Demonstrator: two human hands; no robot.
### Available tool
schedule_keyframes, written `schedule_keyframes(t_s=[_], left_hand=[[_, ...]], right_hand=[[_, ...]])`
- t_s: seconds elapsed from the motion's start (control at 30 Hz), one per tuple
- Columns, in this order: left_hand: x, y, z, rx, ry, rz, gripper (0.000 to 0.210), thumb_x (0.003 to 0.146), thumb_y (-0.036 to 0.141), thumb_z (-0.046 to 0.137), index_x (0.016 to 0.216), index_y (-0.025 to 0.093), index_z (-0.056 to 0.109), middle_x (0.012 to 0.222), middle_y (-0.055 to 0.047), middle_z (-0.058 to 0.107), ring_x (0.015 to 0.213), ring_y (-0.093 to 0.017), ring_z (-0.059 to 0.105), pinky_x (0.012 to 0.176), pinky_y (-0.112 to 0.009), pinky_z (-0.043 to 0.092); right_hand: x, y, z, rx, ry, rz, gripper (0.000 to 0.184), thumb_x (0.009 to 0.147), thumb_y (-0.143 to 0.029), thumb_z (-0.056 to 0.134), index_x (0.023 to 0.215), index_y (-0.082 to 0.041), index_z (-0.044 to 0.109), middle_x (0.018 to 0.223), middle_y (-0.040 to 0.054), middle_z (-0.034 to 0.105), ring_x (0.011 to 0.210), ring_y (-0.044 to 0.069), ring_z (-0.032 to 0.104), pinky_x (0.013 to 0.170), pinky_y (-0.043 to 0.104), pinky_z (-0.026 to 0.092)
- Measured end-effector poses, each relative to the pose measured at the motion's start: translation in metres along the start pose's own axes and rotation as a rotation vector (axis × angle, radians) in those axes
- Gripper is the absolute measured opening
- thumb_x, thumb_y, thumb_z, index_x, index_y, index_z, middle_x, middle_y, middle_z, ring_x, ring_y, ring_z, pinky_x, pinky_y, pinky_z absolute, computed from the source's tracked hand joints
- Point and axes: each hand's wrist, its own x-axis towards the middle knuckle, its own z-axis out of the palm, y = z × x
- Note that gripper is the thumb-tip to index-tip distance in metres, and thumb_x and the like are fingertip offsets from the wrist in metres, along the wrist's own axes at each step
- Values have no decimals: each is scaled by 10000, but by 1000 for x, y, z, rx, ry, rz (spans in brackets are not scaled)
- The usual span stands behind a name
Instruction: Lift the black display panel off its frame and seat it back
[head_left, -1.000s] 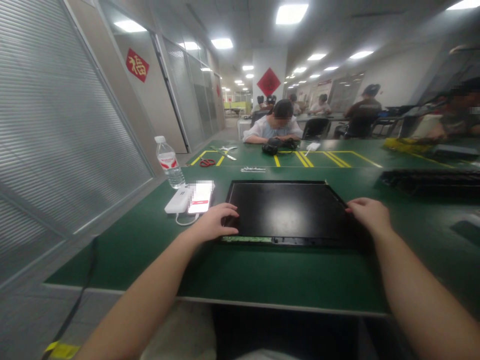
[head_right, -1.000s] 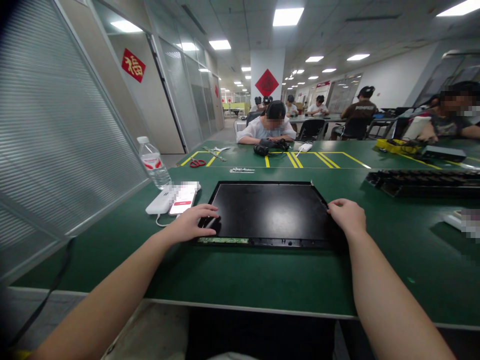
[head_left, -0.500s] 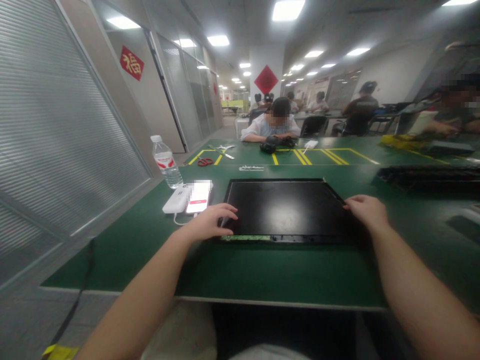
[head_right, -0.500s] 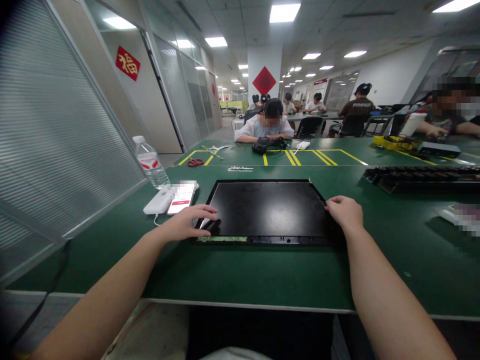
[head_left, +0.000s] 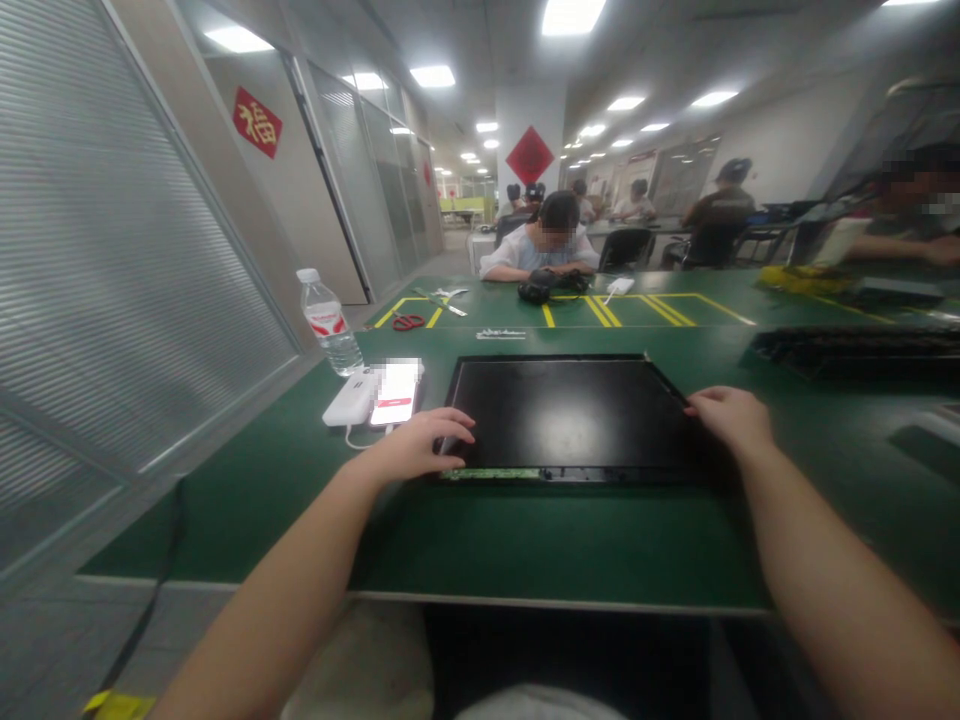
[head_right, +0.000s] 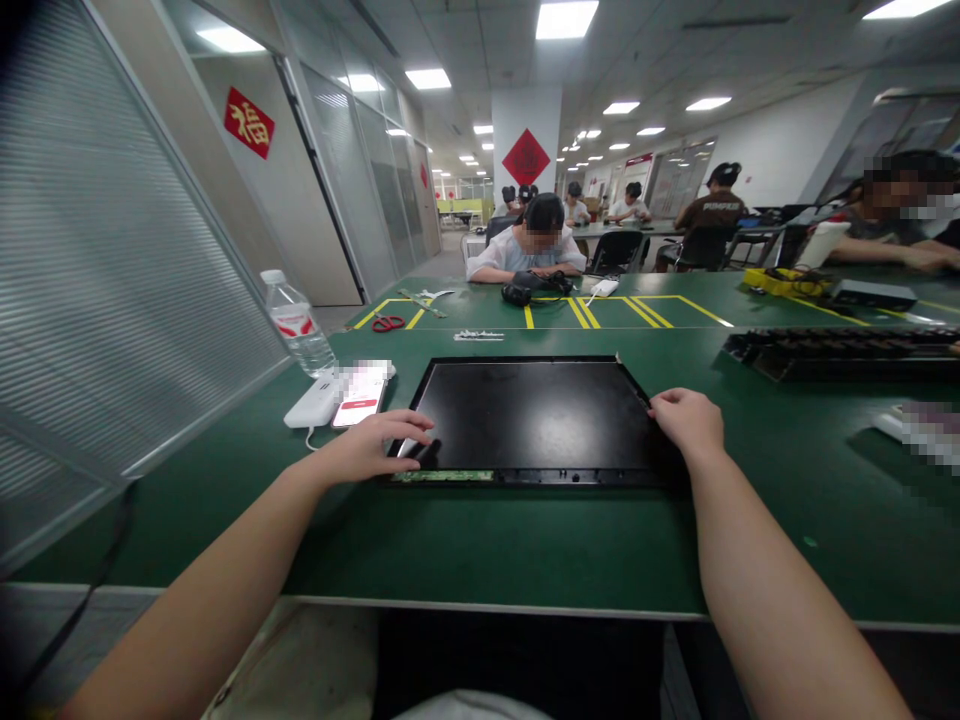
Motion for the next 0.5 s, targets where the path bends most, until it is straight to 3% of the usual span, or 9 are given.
schedule_keyframes(t_s=[0.5], left_hand=[[1, 4, 0, -38, 15, -21, 253, 946, 328, 838, 1186, 252, 860, 1440, -142, 796, 1312, -325, 779, 1177, -506, 603]], right_hand=[[4, 6, 7, 0, 52, -61, 162, 768, -339, 718, 828, -254, 842, 854, 102, 837, 817, 309, 752, 752, 397, 573]])
